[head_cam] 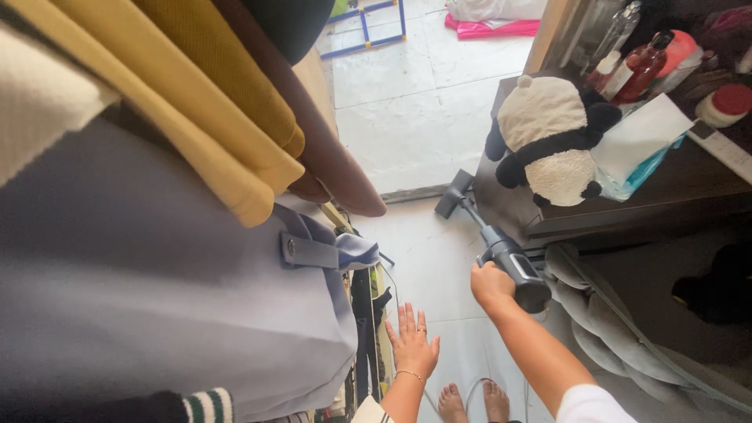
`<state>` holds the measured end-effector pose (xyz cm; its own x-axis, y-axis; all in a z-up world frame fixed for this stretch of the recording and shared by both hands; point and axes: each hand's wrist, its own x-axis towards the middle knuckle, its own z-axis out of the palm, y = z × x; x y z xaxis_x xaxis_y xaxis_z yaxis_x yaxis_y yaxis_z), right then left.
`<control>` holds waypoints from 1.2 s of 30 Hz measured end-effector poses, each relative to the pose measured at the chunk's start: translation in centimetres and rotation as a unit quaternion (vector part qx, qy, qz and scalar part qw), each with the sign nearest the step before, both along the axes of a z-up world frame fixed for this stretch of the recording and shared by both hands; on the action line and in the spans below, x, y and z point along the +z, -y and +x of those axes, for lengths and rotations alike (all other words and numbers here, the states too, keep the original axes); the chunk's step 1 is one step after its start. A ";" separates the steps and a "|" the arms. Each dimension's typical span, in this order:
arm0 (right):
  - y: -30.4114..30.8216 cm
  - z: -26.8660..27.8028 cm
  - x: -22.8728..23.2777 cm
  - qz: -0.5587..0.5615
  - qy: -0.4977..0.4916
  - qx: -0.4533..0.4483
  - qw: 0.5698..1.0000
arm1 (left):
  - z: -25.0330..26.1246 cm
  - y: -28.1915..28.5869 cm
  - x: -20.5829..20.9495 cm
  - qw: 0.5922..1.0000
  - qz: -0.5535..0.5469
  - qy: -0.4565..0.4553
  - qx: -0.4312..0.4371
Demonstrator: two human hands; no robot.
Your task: Vacuuming the floor in a cluttered bedroom environment.
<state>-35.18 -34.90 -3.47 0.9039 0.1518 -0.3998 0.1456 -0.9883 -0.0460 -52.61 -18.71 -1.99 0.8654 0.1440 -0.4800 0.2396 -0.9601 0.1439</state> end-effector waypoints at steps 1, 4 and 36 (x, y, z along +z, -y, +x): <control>0.1 0.2 -1.2 0.002 -0.002 0.003 1.000 | -0.3 -0.1 0.0 1.000 0.002 -0.002 0.003; 0.0 1.3 -3.1 -0.023 0.011 0.025 0.999 | -0.5 -0.7 -0.1 1.000 0.010 -0.004 0.003; 6.9 1.2 -8.3 0.220 -0.045 -0.308 0.925 | -0.7 -1.5 -2.4 1.000 -0.006 -0.022 -0.001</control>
